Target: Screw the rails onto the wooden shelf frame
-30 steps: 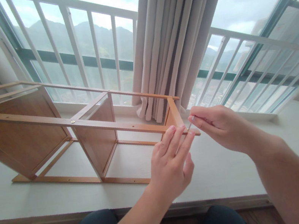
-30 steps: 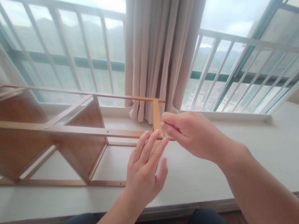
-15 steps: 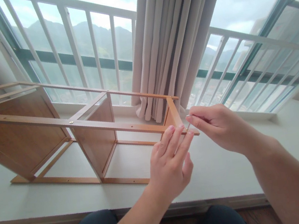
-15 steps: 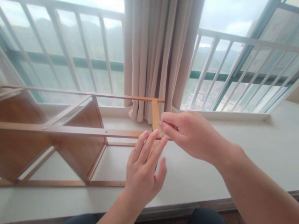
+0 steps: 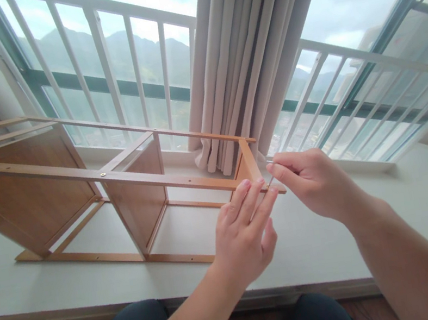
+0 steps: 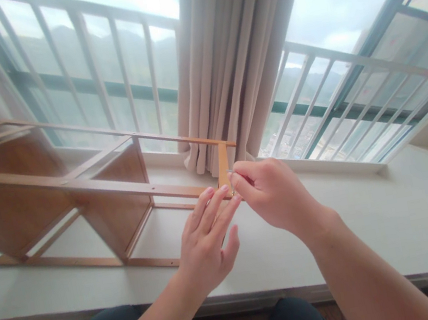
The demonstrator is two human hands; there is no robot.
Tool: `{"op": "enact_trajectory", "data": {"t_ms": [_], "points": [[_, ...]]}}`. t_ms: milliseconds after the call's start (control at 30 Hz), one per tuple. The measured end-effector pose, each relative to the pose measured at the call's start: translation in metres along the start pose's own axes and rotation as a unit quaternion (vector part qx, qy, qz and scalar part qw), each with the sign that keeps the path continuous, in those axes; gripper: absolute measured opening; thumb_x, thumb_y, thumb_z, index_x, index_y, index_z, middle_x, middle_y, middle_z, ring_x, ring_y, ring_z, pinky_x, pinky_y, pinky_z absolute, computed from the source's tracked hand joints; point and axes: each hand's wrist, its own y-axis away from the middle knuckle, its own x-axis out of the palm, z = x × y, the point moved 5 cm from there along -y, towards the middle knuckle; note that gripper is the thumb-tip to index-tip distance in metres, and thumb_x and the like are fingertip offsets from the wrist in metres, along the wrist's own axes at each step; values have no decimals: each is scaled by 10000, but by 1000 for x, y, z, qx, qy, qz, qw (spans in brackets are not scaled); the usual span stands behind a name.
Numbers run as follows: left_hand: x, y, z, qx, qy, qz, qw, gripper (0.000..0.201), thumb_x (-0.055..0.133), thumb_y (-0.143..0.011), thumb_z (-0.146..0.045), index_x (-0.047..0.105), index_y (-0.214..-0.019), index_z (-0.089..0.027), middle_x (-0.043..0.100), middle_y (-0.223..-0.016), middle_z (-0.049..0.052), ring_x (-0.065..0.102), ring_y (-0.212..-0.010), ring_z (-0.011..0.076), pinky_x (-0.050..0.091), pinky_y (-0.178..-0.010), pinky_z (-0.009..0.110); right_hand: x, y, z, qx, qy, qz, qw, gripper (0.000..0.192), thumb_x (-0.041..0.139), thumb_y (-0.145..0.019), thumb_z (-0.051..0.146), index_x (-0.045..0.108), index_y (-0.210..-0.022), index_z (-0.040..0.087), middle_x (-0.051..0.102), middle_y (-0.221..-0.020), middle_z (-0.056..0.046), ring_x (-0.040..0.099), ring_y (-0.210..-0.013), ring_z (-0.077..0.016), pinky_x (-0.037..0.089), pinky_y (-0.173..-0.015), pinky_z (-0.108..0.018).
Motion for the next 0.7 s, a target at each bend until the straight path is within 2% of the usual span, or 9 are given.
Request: {"op": "enact_trajectory", "data": {"t_ms": [367,700], "points": [[-2,-2,-1,4,-4,-11,1000,575,554,-975,-186,529,-1548,-232,582,-1591,73,431,-1561,262,454,-1190,414,1,0,3,18,7,-31,999,457,528,-970,342,333,-577,215,309,-521,50,308,-526,-111,254,-523,-311],[-1,0,0,2,2,-6,1000,593,551,-977,-192,502,-1566,-236,580,-1593,79,429,-1562,271,445,-1194,422,2,0,6,39,25,-74,996,461,517,-936,332,297,-546,224,285,-508,33,307,-510,-119,251,-515,-312]]}}
